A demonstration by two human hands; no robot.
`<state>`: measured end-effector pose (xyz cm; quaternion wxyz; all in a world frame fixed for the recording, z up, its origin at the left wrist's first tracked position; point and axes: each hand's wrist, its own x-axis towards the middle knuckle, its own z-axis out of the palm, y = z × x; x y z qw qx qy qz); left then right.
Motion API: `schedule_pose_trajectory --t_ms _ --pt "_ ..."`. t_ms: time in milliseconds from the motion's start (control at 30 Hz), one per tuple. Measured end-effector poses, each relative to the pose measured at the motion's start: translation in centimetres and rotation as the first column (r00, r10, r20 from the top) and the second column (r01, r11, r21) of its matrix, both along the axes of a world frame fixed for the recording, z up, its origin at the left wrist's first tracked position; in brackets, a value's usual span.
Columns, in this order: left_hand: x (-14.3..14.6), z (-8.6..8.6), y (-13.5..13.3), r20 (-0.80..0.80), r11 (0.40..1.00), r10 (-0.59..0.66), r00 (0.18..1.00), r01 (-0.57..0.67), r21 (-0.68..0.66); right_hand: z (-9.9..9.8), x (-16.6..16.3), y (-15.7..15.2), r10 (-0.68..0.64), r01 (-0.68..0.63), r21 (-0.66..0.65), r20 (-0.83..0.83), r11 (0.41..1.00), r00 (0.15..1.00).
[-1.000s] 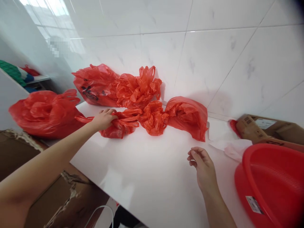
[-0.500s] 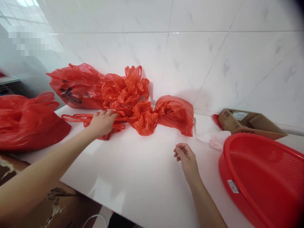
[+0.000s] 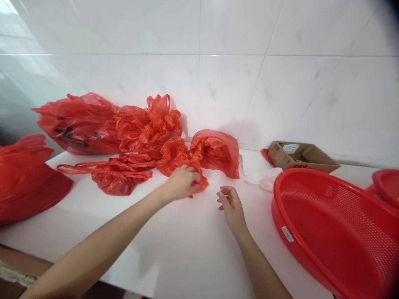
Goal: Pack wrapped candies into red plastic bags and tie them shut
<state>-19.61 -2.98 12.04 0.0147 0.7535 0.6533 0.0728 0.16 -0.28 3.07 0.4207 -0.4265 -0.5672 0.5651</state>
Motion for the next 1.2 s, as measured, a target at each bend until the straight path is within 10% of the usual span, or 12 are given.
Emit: schedule_pose_trajectory --t_ms 167,500,633,733,867,1000,1200 --pt "6.2 -0.4 -1.1 0.323 0.945 -0.328 0.888 0.313 0.098 0.5 0.3 0.3 0.1 -0.17 -0.208 -0.312 0.963 0.945" --pt "1.7 -5.6 -3.6 0.57 0.986 0.145 0.809 -0.166 -0.014 1.9 2.5 2.3 -0.261 0.183 -0.193 -0.551 0.964 0.793" --pt "1.3 -5.5 -4.5 0.878 0.94 0.245 0.411 -0.321 -0.112 2.1 2.6 2.4 -0.226 0.161 -0.165 -0.542 0.973 0.809" --pt "3.0 -4.8 -4.4 0.96 0.948 0.273 0.054 -0.185 -0.259 1.9 1.9 1.7 -0.116 0.043 -0.149 -0.522 0.988 0.845" --pt "4.6 -5.2 -3.2 0.964 0.97 0.24 -0.113 -0.019 -0.243 1.5 1.5 1.3 0.022 -0.121 -0.154 -0.53 0.981 0.848" --pt "2.1 -7.0 -1.9 0.902 0.921 0.097 -0.421 -0.305 -0.241 1.4 1.9 2.0 -0.092 -0.053 -0.222 -0.594 0.974 0.799" --pt "-3.5 -9.4 -1.9 0.857 0.771 -0.063 -0.511 -0.57 -0.283 0.6 1.3 1.8 -0.155 0.025 -0.248 -0.518 0.968 0.842"
